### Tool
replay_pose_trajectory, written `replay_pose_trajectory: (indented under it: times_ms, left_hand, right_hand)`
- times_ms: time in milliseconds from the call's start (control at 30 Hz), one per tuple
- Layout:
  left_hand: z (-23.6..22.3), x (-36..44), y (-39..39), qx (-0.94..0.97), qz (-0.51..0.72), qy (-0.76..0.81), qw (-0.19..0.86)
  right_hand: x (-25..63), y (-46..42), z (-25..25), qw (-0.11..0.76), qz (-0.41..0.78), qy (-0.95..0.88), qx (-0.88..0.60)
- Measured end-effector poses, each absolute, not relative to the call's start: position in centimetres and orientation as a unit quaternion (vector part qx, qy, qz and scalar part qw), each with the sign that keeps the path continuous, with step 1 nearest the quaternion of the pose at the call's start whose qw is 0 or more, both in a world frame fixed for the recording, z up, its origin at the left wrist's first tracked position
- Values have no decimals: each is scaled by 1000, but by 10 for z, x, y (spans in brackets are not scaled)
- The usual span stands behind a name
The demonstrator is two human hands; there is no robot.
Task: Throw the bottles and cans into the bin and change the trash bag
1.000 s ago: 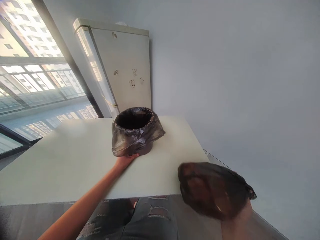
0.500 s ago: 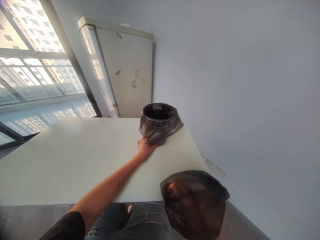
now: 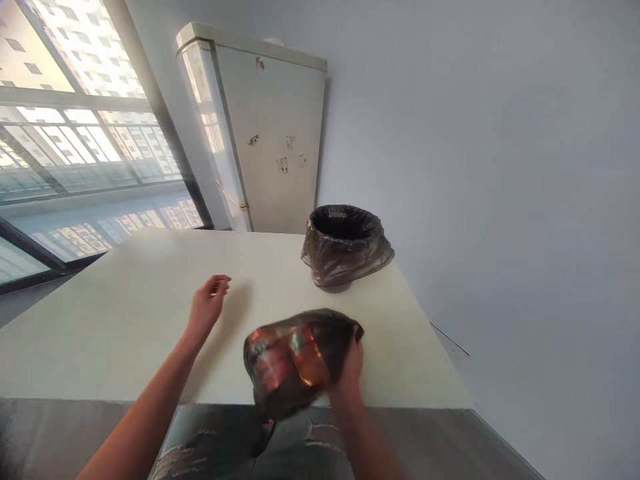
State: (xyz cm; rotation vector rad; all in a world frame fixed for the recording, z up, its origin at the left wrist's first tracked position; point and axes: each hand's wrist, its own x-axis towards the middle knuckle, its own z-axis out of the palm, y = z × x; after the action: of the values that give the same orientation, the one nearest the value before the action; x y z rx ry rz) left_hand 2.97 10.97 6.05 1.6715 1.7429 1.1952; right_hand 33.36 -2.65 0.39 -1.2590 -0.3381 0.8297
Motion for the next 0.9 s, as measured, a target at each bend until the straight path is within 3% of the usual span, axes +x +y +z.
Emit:
replay_pose_trajectory:
  times_ms: [133,233,367,567,700,900]
  left_hand:
    - [71,13,46,549,561,614,80]
    - [54,30,32,646,527,546,79]
    - [25,33,84,701,432,562,78]
    - [15,8,176,625,479,616,15]
    - [7,3,185,700,514,495,-27]
    - [5,5,188,839,392,377,2]
  right_hand:
    - [258,53,11,752,449,-85,-475]
    - [224,104,11,749,444,-167,-463]
    - [209,140,6,702,468,-278,-459]
    - [219,160,5,572,531,-463,-419]
    - [226,173,0,541,548,-493,-404]
    - [229,179,-7,518,577,-519,-358]
